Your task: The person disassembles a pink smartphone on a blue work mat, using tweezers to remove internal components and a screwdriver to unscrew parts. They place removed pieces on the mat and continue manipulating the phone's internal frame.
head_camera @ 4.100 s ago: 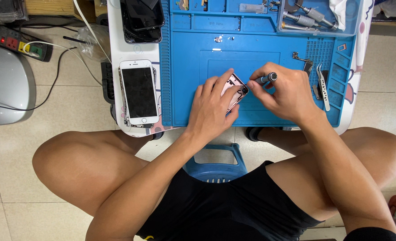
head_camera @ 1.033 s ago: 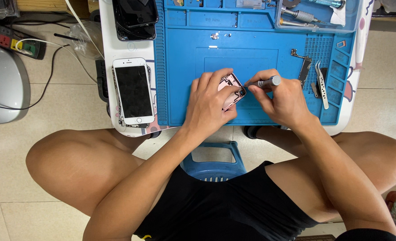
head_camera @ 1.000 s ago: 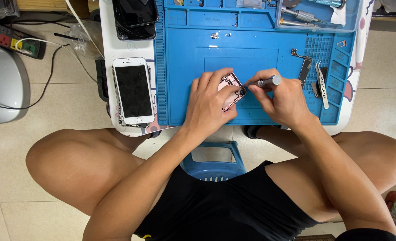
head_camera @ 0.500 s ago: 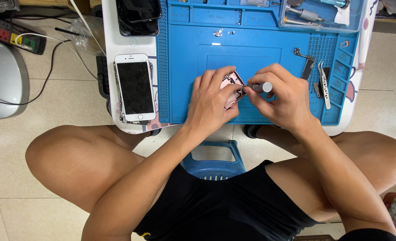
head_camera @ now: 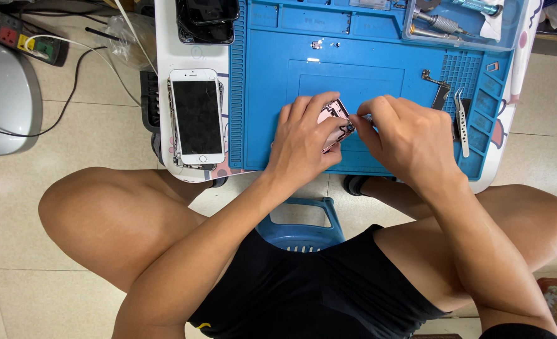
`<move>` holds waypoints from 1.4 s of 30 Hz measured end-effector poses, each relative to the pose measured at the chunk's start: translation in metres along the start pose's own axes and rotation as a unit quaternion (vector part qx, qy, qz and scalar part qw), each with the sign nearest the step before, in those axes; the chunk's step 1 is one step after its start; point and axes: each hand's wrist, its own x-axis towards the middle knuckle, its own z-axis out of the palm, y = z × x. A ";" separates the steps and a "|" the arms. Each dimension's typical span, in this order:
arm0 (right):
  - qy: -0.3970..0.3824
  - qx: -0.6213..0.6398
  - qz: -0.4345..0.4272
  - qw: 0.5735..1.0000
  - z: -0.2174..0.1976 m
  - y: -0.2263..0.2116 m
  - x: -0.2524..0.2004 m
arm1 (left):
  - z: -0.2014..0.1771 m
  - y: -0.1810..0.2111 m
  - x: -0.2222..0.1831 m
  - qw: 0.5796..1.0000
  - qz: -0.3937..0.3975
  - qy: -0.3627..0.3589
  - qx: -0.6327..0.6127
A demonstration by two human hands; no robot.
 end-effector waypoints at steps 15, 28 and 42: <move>-0.049 -0.001 -0.015 0.999 -0.026 -0.001 0.011 | 0.003 0.002 -0.006 0.992 0.077 0.037 0.095; 0.011 -0.067 -0.020 0.997 -0.008 0.007 0.002 | 0.000 0.004 -0.006 0.994 0.058 0.009 0.097; 0.016 -0.097 -0.012 0.995 -0.006 0.008 -0.002 | -0.002 0.006 -0.005 0.995 0.051 0.004 0.089</move>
